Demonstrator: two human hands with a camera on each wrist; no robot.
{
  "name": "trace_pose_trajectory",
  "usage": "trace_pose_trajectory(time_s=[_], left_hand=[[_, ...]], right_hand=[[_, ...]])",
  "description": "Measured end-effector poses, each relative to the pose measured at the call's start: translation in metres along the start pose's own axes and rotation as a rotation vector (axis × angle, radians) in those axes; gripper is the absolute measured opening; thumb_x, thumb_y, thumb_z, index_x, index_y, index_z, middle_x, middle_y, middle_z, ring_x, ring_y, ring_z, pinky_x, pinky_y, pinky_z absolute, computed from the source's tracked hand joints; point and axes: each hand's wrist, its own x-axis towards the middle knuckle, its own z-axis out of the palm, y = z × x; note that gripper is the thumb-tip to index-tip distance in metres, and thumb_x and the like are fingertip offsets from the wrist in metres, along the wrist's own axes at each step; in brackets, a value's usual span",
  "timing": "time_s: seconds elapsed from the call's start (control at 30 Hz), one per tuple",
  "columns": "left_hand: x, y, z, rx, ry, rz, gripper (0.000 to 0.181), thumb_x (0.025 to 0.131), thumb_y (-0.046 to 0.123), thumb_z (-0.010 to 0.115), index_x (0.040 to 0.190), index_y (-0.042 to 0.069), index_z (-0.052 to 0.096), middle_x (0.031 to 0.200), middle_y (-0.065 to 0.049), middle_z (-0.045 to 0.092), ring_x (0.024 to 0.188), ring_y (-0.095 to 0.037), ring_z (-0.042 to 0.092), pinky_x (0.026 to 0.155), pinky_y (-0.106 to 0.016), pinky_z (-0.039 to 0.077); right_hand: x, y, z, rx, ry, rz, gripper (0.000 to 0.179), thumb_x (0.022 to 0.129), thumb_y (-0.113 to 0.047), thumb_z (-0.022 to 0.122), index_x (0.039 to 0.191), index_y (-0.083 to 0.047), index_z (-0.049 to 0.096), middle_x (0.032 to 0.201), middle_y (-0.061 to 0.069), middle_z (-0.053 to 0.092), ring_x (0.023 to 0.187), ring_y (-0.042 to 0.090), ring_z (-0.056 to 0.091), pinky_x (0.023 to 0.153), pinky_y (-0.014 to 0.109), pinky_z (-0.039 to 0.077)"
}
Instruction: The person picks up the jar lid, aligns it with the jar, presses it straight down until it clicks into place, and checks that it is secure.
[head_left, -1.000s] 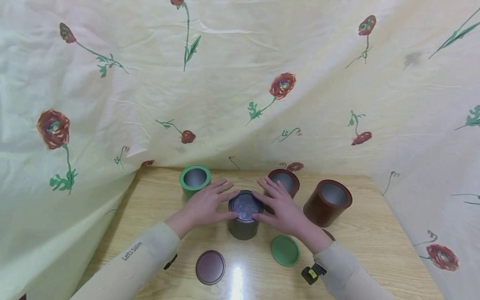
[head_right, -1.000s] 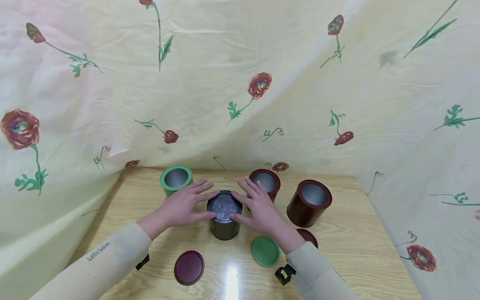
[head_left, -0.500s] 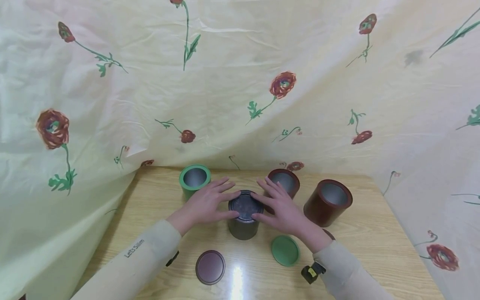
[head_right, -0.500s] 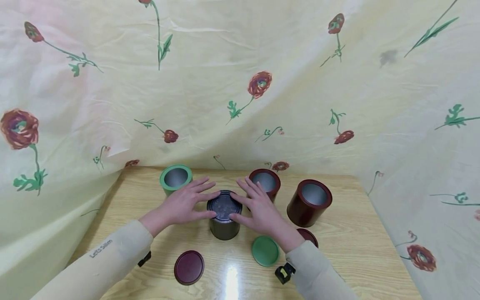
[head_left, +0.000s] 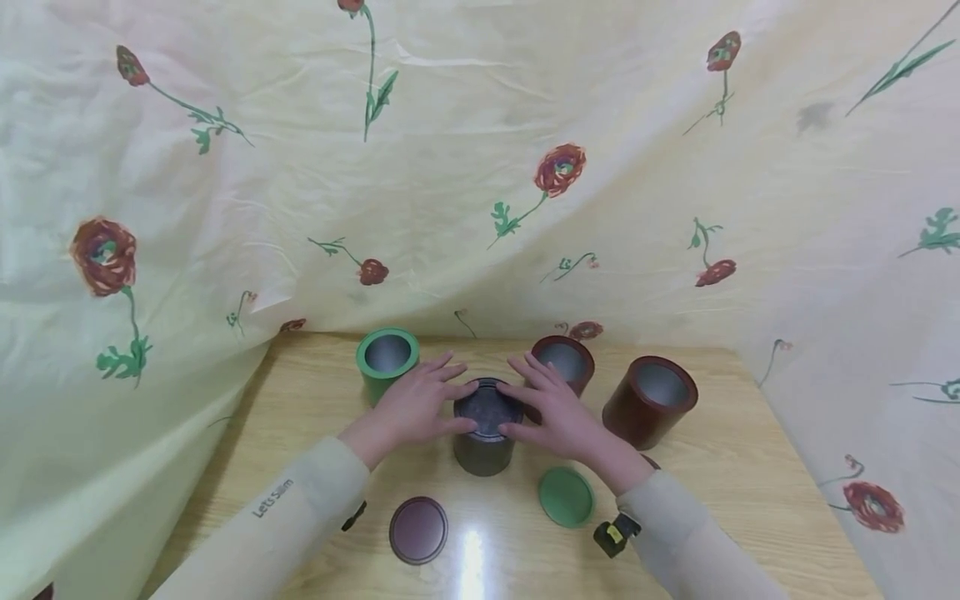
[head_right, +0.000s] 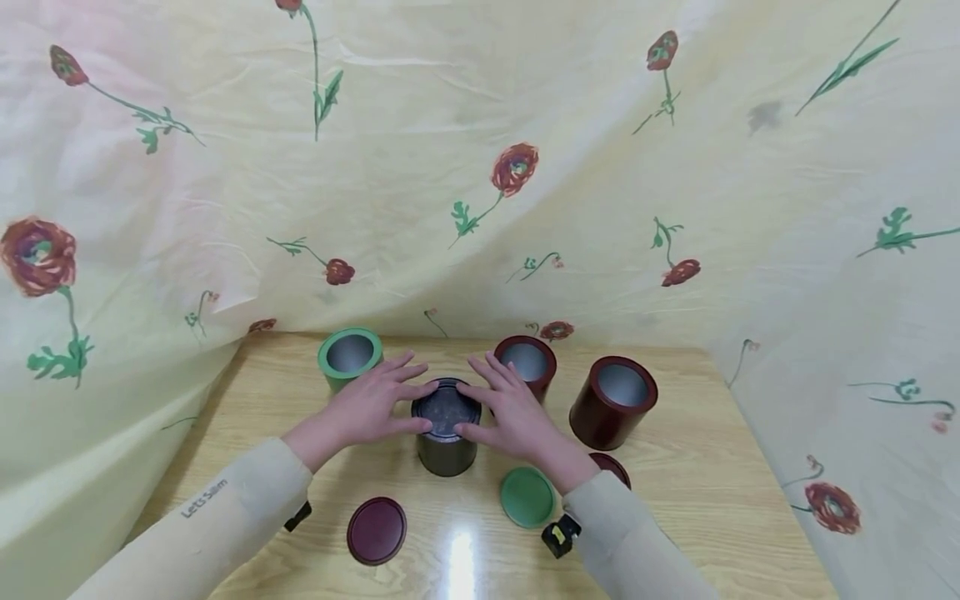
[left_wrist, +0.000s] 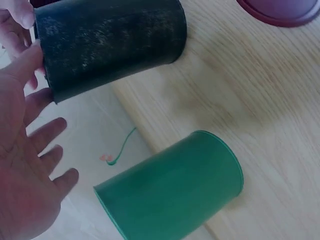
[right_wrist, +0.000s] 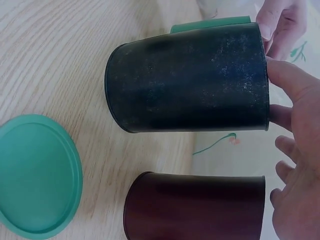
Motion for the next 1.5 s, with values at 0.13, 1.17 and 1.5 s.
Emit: trace_pose_trajectory(time_s=[0.13,1.17,1.5], left_hand=[[0.001,0.002,0.001,-0.005,-0.005,-0.019,0.065,0.097,0.057,0.073,0.151,0.020,0.064,0.163,-0.015,0.050,0.159,-0.041,0.031,0.127,-0.059,0.031],[-0.076,-0.038,0.016,0.079,0.380,0.198,0.068,0.090,0.048,0.083,0.149,0.018,0.066,0.157,-0.011,0.058,0.149,-0.036,0.049,0.118,-0.059,0.044],[-0.106,-0.048,0.037,0.102,0.334,0.236,0.078,0.089,0.063,0.079,0.150,0.018,0.064,0.157,-0.012,0.058,0.145,-0.039,0.053,0.111,-0.062,0.050]], right_hand=[[-0.001,0.001,0.001,0.003,0.004,0.011,0.059,0.094,-0.033,0.084,0.145,-0.007,0.068,0.170,0.021,0.037,0.161,0.048,0.021,0.125,0.073,0.020],[-0.035,-0.021,0.021,-0.095,0.246,-0.308,0.078,0.081,-0.031,0.095,0.147,-0.004,0.064,0.157,0.023,0.054,0.149,0.045,0.046,0.131,0.052,0.022],[-0.058,-0.048,0.044,-0.102,0.296,-0.376,0.075,0.086,-0.040,0.090,0.149,-0.008,0.063,0.155,0.018,0.057,0.145,0.041,0.052,0.131,0.048,0.025]])
